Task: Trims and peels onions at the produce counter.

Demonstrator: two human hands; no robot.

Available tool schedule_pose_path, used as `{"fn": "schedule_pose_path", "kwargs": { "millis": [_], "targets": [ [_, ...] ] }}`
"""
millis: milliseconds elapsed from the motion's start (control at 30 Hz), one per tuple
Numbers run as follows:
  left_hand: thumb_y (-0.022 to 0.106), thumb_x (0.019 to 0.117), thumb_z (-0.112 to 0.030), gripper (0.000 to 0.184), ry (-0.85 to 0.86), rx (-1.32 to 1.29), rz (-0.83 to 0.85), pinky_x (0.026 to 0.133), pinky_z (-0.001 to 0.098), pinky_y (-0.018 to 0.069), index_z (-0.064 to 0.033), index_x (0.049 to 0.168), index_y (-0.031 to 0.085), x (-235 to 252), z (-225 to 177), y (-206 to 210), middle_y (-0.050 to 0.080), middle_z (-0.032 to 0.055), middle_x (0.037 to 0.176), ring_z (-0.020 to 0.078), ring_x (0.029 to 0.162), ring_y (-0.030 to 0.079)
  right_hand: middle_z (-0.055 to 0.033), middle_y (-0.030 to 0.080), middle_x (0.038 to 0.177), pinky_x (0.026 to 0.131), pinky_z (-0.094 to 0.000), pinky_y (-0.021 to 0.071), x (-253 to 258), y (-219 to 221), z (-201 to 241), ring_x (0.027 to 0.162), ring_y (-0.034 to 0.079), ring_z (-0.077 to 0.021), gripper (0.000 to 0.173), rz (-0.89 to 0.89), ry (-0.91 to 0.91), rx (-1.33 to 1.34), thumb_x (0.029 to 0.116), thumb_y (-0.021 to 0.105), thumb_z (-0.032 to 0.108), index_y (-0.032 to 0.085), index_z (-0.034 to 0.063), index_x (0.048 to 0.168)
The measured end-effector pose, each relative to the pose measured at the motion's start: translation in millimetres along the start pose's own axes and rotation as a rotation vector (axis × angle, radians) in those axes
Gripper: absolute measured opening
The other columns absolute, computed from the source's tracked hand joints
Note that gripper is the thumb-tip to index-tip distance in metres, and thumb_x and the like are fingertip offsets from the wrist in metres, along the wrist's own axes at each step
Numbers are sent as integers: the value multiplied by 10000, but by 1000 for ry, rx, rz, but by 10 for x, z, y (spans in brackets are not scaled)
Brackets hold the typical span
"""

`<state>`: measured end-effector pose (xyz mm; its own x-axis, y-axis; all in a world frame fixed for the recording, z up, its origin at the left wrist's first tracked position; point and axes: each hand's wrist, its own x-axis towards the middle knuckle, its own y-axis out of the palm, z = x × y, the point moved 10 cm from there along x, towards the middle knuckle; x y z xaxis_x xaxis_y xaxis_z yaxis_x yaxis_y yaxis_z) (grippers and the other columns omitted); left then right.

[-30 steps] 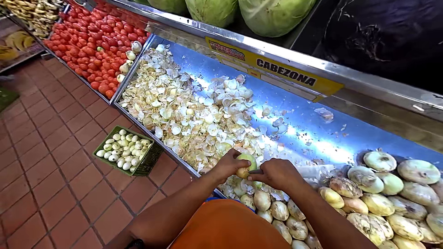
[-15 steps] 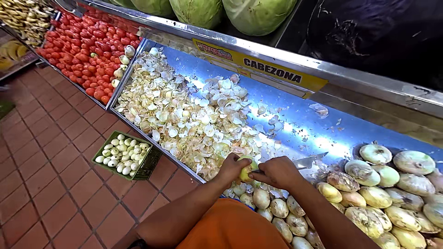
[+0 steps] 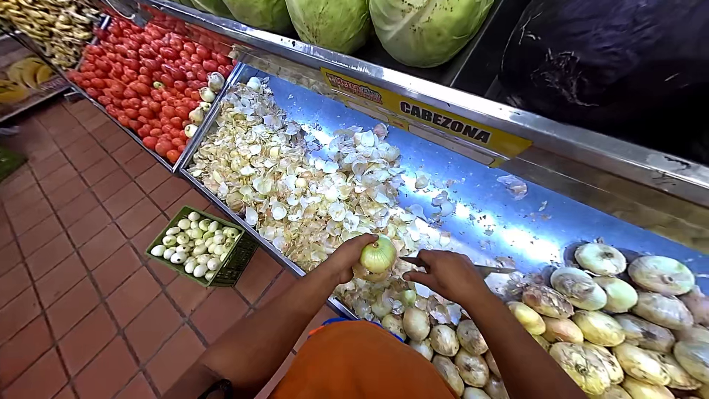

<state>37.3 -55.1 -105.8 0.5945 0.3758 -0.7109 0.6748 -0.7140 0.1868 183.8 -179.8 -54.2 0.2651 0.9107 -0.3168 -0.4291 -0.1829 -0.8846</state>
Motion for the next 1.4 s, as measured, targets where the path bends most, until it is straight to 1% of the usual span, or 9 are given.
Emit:
{"fn": "schedule_pose_path", "kwargs": {
  "millis": [167, 333, 500, 633, 733, 833, 967, 1233, 1400],
  "targets": [
    [563, 1001, -484, 500, 35, 186, 144, 903, 486, 561, -75, 1276, 646, 7, -21, 189, 693, 162, 1152, 277, 1038, 684, 1, 597, 739, 688, -462, 517, 142, -49, 120, 706, 605, -183, 665, 28, -124, 30, 787, 639, 827, 661, 172, 905],
    [549, 999, -488, 493, -44, 38, 103, 845, 457, 571, -66, 1238, 638, 50, -68, 125, 686, 160, 1096, 268, 973, 684, -67, 600, 630, 614, -512, 519, 17, -37, 435, 632, 649, -256, 756, -68, -341, -68, 887, 469, 830, 624, 107, 727],
    [441, 1035, -465, 459, -47, -268, 88, 746, 417, 587, -71, 1184, 622, 59, -106, 107, 689, 149, 1002, 253, 861, 692, -95, 570, 579, 503, -499, 493, -182, 210, 686, 557, 641, -293, 770, -93, -488, -220, 940, 373, 801, 585, 96, 712],
    [432, 1021, -594, 597, -6, -331, 51, 814, 475, 579, -94, 1300, 598, 153, -154, -25, 683, 171, 1123, 294, 966, 686, -133, 679, 739, 638, -567, 562, -138, 0, 262, 715, 709, -334, 630, -184, -121, -40, 962, 550, 663, 692, 55, 874],
    [507, 1007, -602, 614, 16, -161, 87, 734, 408, 582, -92, 1338, 594, 196, -191, -40, 677, 166, 1152, 279, 934, 688, -95, 691, 820, 704, -565, 563, -96, -175, -181, 775, 696, -303, 506, -228, 227, 100, 927, 673, 601, 687, 106, 1031],
    [655, 980, -388, 455, 87, -79, 86, 743, 411, 584, -81, 1311, 594, 204, -197, -66, 681, 163, 1114, 266, 912, 686, -42, 660, 755, 658, -517, 549, -74, -147, -94, 721, 670, -251, 591, -206, 187, 91, 896, 614, 721, 688, 137, 950],
    [731, 931, -245, 543, 150, 40, 91, 907, 441, 569, -44, 1397, 538, 117, -212, 68, 691, 190, 1148, 278, 1028, 687, -67, 668, 790, 712, -533, 546, -17, -6, 121, 800, 686, -280, 735, 33, 166, 8, 867, 490, 847, 669, 137, 940],
    [819, 854, -200, 544, 194, 222, 2, 878, 460, 571, -28, 1290, 541, 47, -139, 220, 662, 179, 1142, 276, 1004, 675, -95, 682, 816, 720, -544, 544, -2, 96, 219, 845, 694, -301, 807, 213, 168, -122, 850, 438, 887, 680, 117, 856],
    [838, 836, -227, 545, 171, 267, -132, 817, 469, 571, -15, 1231, 528, 51, 7, 229, 669, 180, 1040, 279, 922, 677, -96, 650, 717, 670, -534, 529, 130, 177, 354, 763, 693, -301, 832, 121, -61, -225, 917, 286, 860, 648, 118, 813]
  ]
}}
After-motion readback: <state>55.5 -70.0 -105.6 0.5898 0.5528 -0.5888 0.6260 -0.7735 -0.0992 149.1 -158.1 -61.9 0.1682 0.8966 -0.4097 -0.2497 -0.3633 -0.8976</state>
